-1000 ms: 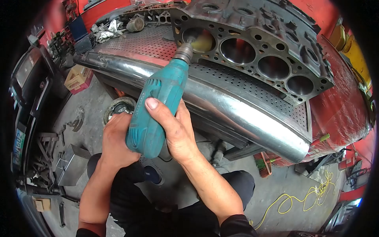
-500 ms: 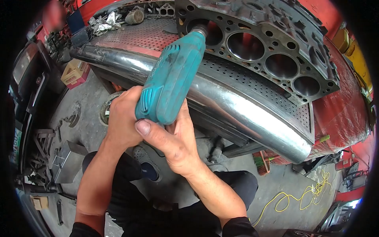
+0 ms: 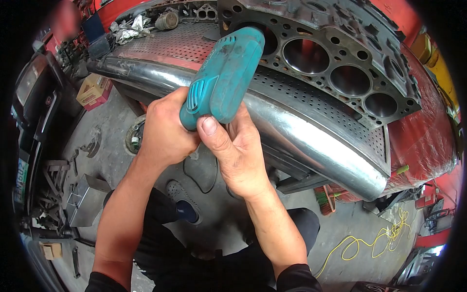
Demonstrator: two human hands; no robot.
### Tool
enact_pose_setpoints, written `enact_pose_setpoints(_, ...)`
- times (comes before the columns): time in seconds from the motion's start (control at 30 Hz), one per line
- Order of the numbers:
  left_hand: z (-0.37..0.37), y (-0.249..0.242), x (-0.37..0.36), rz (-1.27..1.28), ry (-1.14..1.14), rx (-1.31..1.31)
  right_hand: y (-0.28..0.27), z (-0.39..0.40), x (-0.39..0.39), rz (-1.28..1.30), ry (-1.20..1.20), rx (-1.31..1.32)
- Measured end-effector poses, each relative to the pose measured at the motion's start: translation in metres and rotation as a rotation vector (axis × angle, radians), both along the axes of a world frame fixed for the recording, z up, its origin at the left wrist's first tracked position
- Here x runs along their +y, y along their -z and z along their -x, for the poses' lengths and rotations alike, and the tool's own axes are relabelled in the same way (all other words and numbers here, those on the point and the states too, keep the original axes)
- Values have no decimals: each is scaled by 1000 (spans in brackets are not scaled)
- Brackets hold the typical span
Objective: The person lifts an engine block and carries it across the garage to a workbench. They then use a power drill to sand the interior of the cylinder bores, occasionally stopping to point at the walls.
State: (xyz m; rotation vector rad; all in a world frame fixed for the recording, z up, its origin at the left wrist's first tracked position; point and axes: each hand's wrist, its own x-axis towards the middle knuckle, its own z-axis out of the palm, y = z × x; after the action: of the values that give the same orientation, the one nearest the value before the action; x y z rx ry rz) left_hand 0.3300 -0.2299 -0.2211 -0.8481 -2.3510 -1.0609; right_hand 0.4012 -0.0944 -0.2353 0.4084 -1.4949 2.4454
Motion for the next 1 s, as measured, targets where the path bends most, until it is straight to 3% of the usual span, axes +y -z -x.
enact_pose_setpoints(0.1, 3, -2, 3, 15, 1, 20, -1, 4, -5, -37, 116, 31)
enact_pose_setpoints(0.7, 4, -23, 25, 123, -77, -114, -2, 13, 16, -8, 157, 1)
enact_pose_setpoints(0.9, 1, -16, 13, 95, -58, -8, -3, 9, 5, -6, 110, 19)
enact_pose_setpoints(1.0, -6, -13, -1, 88, -33, 53, 6, 4, 7, -27, -61, 46)
